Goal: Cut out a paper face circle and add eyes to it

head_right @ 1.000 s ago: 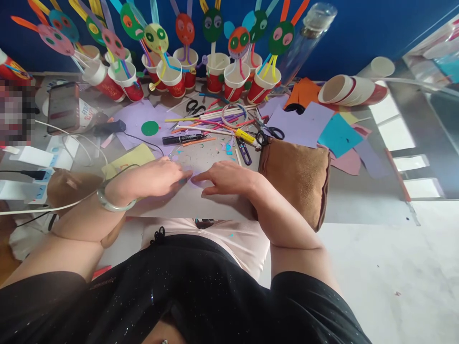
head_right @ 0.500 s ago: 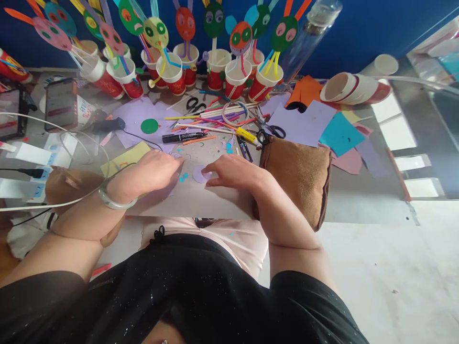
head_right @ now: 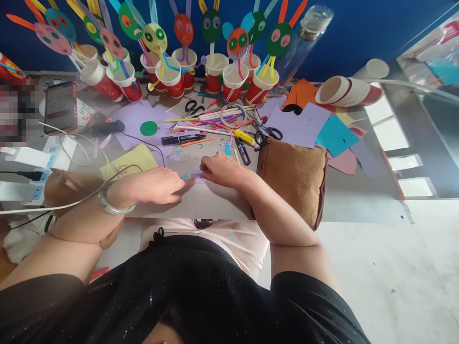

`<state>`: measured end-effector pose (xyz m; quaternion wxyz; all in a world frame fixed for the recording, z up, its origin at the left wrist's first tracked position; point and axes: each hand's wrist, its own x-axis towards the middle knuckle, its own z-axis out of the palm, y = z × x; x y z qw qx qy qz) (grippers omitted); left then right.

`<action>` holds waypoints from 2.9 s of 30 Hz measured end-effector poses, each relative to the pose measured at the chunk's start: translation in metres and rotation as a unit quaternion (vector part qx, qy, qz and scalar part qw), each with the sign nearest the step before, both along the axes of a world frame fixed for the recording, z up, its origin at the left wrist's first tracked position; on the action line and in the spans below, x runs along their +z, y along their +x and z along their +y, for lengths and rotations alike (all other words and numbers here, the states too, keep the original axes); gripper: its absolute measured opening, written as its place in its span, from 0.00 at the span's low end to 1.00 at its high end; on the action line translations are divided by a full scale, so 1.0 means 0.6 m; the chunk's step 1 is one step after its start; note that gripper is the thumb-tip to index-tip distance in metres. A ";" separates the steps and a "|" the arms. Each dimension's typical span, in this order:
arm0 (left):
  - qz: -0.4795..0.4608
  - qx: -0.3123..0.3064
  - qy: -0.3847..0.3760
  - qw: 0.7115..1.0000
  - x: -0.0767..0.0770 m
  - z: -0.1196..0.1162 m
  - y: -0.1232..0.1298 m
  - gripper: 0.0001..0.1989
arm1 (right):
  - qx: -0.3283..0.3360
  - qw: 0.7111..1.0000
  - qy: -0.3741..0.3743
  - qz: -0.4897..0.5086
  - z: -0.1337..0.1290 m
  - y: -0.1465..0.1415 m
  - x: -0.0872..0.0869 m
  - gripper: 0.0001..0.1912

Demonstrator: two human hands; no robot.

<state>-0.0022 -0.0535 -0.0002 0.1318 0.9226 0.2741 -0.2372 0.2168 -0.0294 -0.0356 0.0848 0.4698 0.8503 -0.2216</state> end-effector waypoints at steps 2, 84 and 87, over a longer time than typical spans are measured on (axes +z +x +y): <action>0.009 0.008 -0.007 1.000 0.008 0.000 0.002 0.16 | 0.003 1.000 -0.012 0.009 0.000 0.001 0.001 0.09; -0.081 0.007 0.045 0.996 -0.042 -0.024 0.003 0.28 | -0.339 0.786 -0.103 0.506 0.056 0.039 -0.009 0.23; -0.072 0.009 0.044 0.996 -0.035 -0.024 0.006 0.28 | -0.316 0.792 -0.171 0.493 0.052 0.038 -0.022 0.24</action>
